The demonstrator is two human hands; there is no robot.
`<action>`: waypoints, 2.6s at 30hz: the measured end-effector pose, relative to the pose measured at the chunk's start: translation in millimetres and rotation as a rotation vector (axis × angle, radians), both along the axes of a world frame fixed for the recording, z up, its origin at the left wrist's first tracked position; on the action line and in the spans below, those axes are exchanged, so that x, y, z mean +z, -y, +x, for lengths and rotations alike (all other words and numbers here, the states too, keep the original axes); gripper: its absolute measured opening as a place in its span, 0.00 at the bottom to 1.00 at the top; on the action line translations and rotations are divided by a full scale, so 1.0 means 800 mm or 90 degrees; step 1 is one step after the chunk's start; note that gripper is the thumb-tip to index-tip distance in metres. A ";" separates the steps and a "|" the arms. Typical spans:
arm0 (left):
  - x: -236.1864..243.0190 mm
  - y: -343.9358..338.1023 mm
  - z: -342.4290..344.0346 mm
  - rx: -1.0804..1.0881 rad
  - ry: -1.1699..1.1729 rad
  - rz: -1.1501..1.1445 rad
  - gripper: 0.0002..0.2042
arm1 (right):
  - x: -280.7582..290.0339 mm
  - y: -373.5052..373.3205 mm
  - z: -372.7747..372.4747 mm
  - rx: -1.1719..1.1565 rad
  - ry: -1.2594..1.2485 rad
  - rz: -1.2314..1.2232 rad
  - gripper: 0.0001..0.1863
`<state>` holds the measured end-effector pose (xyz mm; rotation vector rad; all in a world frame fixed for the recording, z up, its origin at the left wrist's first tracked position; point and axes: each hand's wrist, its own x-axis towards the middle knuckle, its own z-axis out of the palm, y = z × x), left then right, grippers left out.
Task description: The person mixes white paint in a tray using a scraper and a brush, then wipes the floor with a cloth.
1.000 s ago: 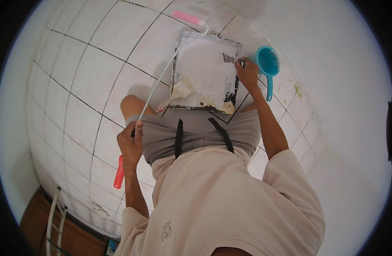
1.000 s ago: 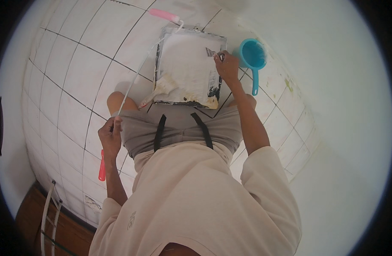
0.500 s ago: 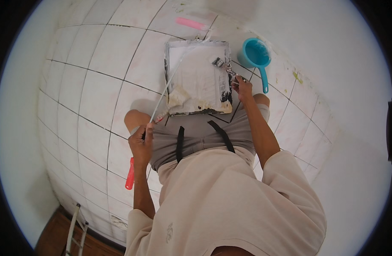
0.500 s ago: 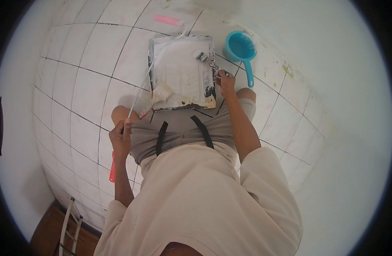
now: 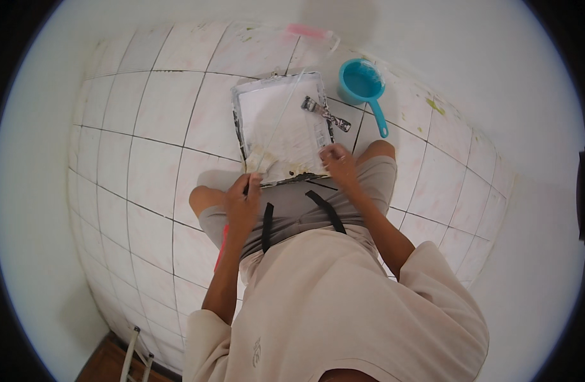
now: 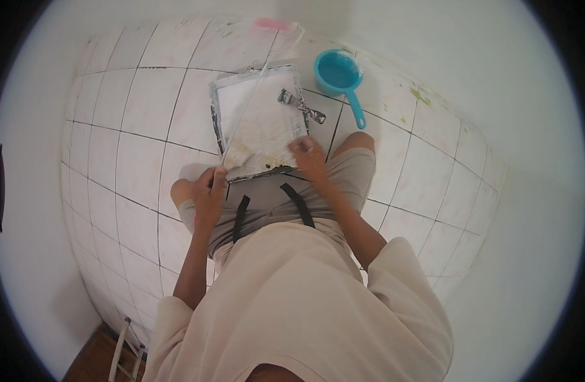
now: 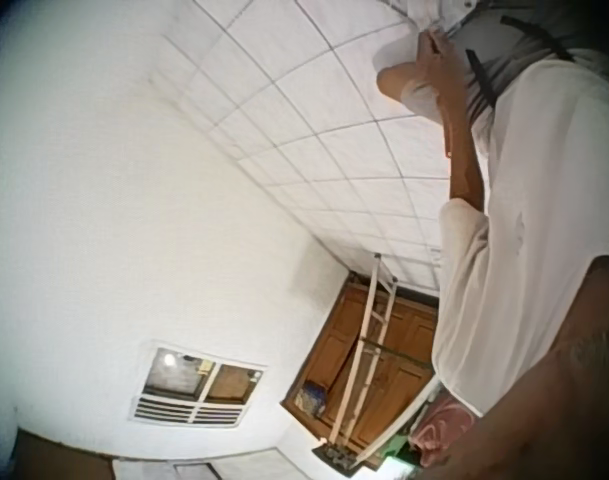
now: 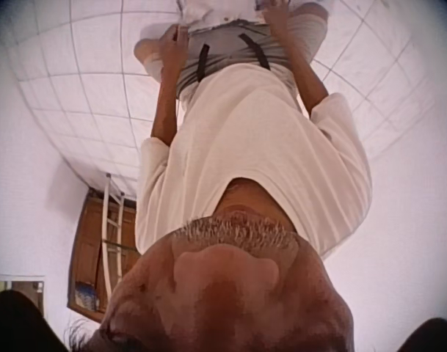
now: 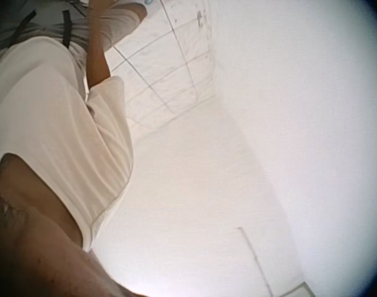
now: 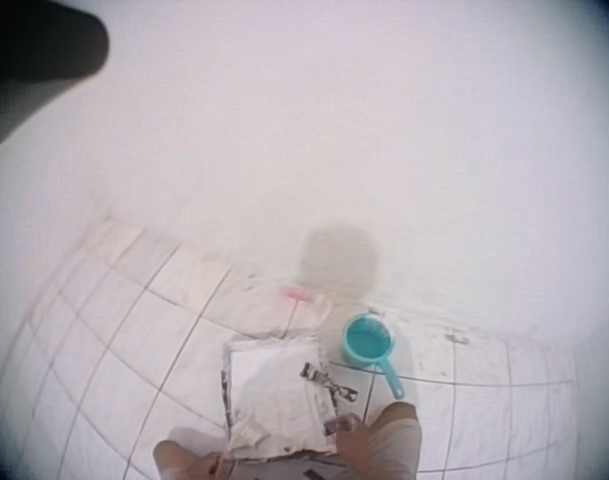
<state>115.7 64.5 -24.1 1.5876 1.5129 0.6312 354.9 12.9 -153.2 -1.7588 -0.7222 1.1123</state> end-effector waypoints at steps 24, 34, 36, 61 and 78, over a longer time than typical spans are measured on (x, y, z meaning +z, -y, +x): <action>-0.037 0.036 0.234 -0.207 0.141 0.155 0.20 | 0.162 0.185 0.153 0.103 0.468 0.074 0.14; -0.184 0.013 -0.031 -0.089 -0.405 0.219 0.35 | 0.033 0.268 0.227 0.127 0.546 -0.075 0.15; -0.197 0.014 -0.057 -0.114 -0.428 0.203 0.36 | 0.010 0.267 0.234 0.131 0.528 -0.054 0.15; -0.194 -0.016 -0.082 -0.156 -0.475 -0.088 0.20 | -0.068 0.249 0.269 0.017 0.335 -0.119 0.20; -0.198 -0.020 -0.086 -0.166 -0.462 -0.084 0.19 | -0.049 0.271 0.264 0.010 0.349 -0.167 0.26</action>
